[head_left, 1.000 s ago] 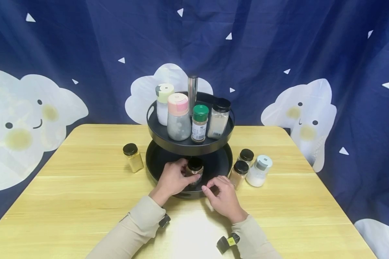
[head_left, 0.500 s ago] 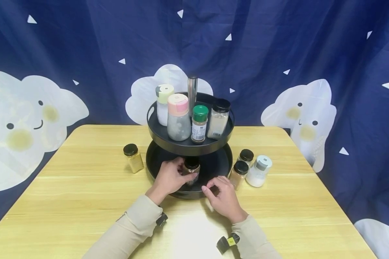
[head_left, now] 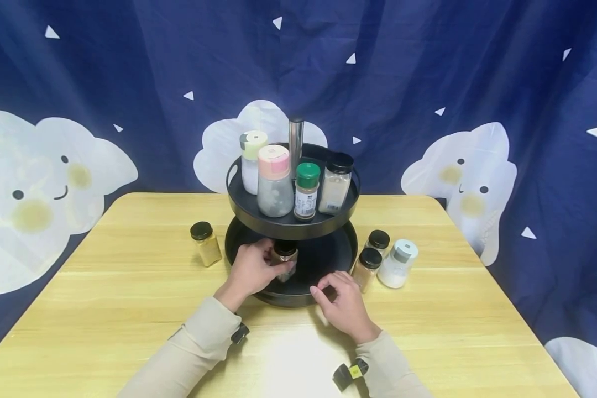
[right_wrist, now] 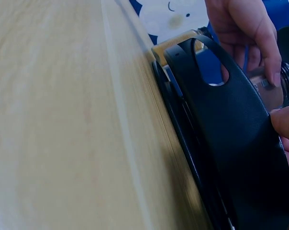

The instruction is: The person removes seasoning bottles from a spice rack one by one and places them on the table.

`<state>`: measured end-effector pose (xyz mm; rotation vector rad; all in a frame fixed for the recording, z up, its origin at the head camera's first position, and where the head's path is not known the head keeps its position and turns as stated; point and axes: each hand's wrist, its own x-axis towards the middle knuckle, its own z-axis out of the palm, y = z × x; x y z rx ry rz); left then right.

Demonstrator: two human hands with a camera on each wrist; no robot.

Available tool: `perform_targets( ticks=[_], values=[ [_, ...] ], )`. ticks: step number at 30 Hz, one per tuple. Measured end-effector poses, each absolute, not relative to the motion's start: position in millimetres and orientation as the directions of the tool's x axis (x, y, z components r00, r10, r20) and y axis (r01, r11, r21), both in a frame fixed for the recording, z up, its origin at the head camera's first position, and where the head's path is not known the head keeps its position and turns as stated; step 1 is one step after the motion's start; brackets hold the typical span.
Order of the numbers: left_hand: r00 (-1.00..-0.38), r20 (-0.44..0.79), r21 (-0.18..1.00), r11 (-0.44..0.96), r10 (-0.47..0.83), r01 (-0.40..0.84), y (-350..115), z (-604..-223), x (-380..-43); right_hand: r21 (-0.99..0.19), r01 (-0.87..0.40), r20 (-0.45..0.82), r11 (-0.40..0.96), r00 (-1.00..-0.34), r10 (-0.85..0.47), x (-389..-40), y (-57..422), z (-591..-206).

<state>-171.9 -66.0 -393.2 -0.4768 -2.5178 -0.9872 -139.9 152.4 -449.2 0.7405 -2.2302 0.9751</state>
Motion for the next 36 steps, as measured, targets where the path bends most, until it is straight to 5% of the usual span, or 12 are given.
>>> perform_targets(
  ticks=[36],
  values=[
    [-0.897,0.427,0.567,0.739,0.114,0.364,-104.6,-381.8,-176.5,-0.425,-0.701,0.728,0.573,-0.641,-0.244,-140.6,151.8,-451.0]
  ],
)
